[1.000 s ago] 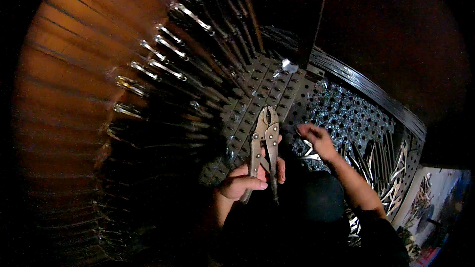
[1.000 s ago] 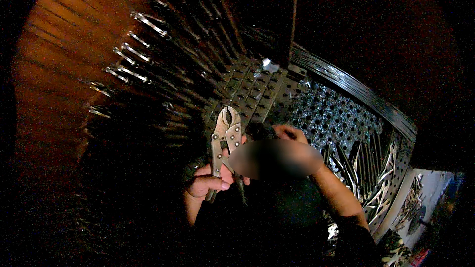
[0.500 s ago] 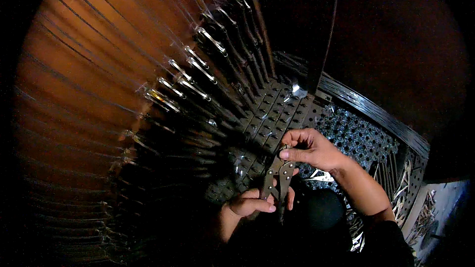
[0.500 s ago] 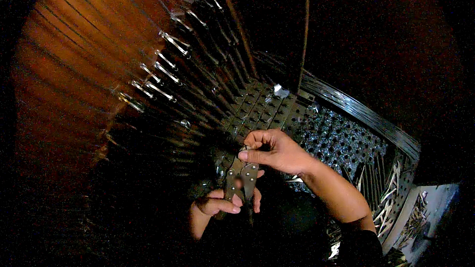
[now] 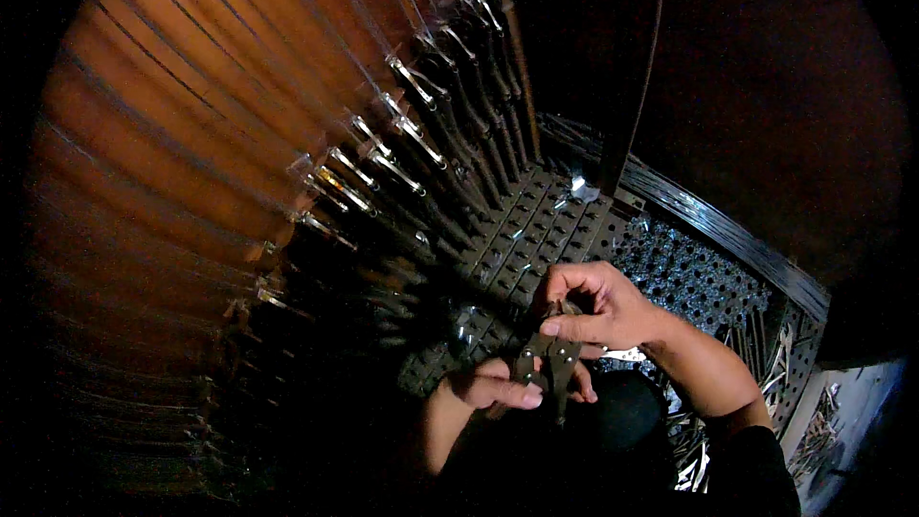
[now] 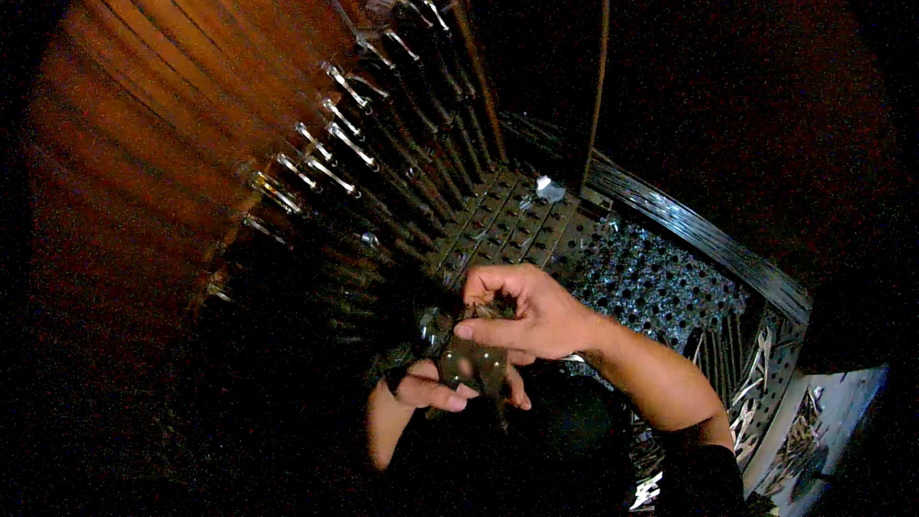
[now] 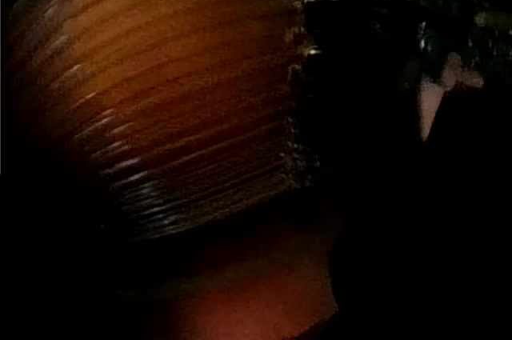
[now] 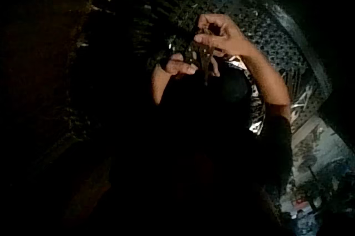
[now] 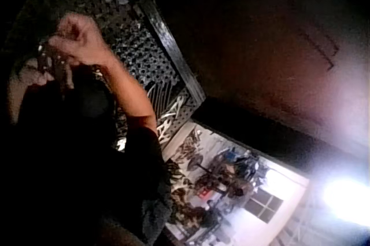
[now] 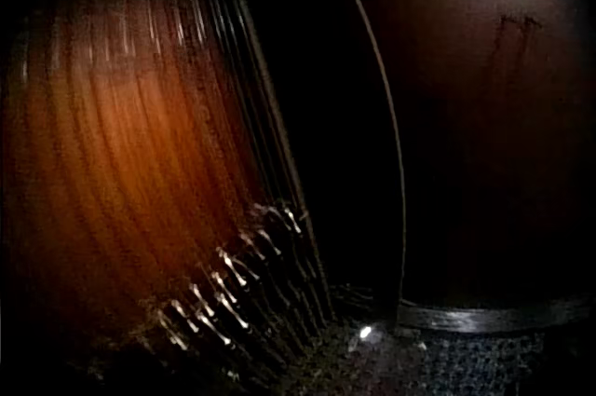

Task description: The person uses locking pliers to clamp metal rods to a radial metal frame, frequently adjusting the tension screw of the tool and moving to different points on the structure.

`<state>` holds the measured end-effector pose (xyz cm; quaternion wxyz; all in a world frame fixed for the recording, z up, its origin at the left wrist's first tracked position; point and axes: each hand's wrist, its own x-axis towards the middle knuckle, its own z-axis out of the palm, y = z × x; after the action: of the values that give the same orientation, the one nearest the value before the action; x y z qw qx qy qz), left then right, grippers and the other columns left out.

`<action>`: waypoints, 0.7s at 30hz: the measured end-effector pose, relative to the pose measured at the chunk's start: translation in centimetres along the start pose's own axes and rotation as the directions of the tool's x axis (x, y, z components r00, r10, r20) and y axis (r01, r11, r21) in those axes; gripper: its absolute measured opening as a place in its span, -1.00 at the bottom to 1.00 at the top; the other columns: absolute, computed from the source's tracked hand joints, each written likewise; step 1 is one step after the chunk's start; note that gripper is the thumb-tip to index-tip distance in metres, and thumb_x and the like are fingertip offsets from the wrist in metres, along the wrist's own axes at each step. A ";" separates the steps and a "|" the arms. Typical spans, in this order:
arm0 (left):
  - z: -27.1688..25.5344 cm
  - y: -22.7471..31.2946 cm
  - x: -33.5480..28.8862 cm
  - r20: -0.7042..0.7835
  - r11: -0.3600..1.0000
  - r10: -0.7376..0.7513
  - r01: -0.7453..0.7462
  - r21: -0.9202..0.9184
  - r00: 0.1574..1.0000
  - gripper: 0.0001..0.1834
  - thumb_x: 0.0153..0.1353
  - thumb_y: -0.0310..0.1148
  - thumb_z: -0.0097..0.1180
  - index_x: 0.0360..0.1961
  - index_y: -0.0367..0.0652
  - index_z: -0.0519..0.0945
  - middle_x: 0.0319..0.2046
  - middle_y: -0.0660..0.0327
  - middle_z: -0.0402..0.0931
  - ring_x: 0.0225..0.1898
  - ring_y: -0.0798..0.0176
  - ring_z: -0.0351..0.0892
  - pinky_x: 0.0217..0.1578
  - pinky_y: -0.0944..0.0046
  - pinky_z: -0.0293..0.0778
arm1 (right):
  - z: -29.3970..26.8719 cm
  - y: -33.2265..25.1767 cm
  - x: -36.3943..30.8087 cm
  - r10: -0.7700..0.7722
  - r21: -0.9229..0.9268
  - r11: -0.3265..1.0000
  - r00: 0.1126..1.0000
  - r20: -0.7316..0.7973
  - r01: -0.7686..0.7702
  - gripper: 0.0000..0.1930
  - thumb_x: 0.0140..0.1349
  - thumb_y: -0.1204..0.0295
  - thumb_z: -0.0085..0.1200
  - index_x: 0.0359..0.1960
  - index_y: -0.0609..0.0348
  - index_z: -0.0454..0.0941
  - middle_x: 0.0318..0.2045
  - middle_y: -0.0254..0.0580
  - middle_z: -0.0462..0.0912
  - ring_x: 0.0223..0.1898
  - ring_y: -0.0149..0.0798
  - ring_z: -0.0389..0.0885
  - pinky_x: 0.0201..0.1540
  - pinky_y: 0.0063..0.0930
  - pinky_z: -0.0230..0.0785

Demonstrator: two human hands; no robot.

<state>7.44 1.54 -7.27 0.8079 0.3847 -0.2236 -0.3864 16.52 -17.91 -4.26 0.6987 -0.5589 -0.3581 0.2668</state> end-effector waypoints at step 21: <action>1.0 2.2 10.2 -0.630 0.850 0.519 -0.267 0.455 0.578 -0.50 0.31 -0.54 0.12 0.22 -0.20 0.23 -0.08 0.31 0.38 0.10 0.33 0.36 0.26 0.19 0.20 | -1.0 0.7 -4.0 -0.323 -0.659 0.748 0.910 -0.258 0.078 -0.35 0.02 0.32 0.34 0.17 0.26 0.41 0.31 0.28 0.25 0.35 0.27 0.24 0.37 0.01 0.14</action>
<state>13.90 -6.14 -4.24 0.8223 0.5678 -0.0187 0.0331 14.94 -21.42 -5.90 0.5459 -0.7578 -0.3532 -0.0541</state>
